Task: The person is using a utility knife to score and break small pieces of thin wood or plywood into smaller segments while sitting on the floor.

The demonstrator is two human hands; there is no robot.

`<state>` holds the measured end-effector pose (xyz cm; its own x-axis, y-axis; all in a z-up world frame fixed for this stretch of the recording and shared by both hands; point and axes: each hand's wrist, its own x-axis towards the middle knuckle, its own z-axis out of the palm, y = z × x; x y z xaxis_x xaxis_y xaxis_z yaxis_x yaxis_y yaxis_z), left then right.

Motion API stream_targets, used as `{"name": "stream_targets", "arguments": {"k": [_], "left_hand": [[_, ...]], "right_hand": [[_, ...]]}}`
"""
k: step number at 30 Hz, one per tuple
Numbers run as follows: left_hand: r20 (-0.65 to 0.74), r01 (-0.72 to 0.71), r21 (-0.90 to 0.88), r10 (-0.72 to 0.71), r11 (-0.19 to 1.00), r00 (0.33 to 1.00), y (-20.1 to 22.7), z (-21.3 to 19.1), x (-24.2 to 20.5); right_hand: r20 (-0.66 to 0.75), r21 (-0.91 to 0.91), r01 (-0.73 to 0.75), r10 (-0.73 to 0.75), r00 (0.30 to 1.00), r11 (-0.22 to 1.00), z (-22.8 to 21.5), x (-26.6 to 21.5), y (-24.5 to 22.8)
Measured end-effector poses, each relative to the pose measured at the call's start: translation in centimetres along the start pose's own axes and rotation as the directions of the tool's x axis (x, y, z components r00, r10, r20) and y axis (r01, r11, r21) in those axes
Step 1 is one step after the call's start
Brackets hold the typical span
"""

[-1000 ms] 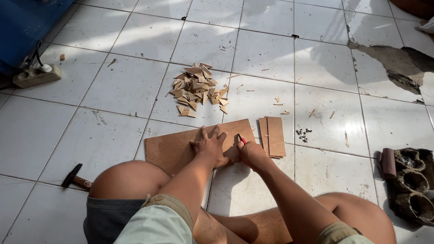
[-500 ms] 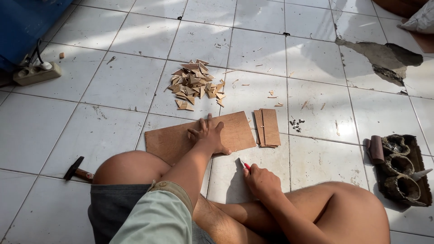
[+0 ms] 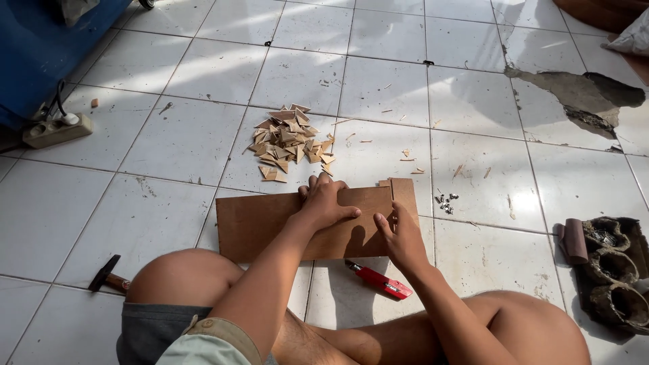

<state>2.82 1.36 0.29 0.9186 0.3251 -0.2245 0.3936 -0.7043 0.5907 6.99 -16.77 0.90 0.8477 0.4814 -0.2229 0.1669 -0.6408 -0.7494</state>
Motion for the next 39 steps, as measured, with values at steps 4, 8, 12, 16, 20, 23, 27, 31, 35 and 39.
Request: {"name": "stream_targets", "arguments": {"k": [4, 8, 12, 16, 20, 23, 27, 31, 35, 39], "left_hand": [[-0.032, -0.051, -0.09, 0.048, 0.995, 0.998, 1.5, -1.1, 0.2], [0.026, -0.09, -0.191, 0.097, 0.977, 0.995, 1.7, -1.6, 0.9], [0.116, -0.024, -0.235, 0.052, 0.972, 0.992, 1.9, -1.4, 1.6], [0.06, 0.035, -0.104, -0.029, 0.994, 0.998, 3.5, -4.1, -0.3], [-0.078, 0.074, 0.078, -0.068, 0.994, 0.995, 2.9, -3.0, -0.4], [-0.172, 0.076, 0.107, -0.056, 0.991, 0.983, 2.7, -1.4, -0.7], [-0.295, 0.017, 0.22, 0.049, 0.975, 0.954, 1.5, 1.4, 0.7], [-0.371, -0.002, 0.22, 0.086, 0.975, 0.925, 1.4, 1.1, 0.7], [-0.342, -0.067, 0.244, 0.151, 0.968, 0.927, 0.9, 1.5, 1.0], [-0.318, -0.089, 0.252, 0.169, 0.964, 0.933, -0.2, 3.2, 2.0]], "right_hand": [[0.087, 0.369, -0.165, 0.143, 0.986, 0.915, 1.1, 0.6, 0.5], [0.323, 0.708, -0.402, 0.24, 0.915, 0.581, 0.2, -0.7, -3.1], [0.472, 0.797, -0.506, 0.181, 0.863, 0.33, 0.4, -0.4, -2.6], [0.375, 0.812, -0.403, 0.153, 0.914, 0.422, 1.2, 1.6, 1.6], [0.229, 0.375, -0.166, 0.083, 0.97, 0.912, 2.0, 2.1, 2.3], [0.041, 0.031, -0.065, 0.064, 0.997, 0.997, 2.0, 1.3, 1.2], [-0.02, 0.024, -0.075, 0.075, 0.997, 0.997, 1.2, 0.3, -1.1], [-0.127, 0.143, -0.097, 0.115, 0.985, 0.985, -0.7, 2.0, 0.4], [-0.236, -0.012, -0.099, 0.093, 0.967, 0.995, -1.9, 3.5, 2.6], [-0.251, -0.02, -0.132, 0.123, 0.96, 0.991, -1.7, 3.5, 2.5]]}}
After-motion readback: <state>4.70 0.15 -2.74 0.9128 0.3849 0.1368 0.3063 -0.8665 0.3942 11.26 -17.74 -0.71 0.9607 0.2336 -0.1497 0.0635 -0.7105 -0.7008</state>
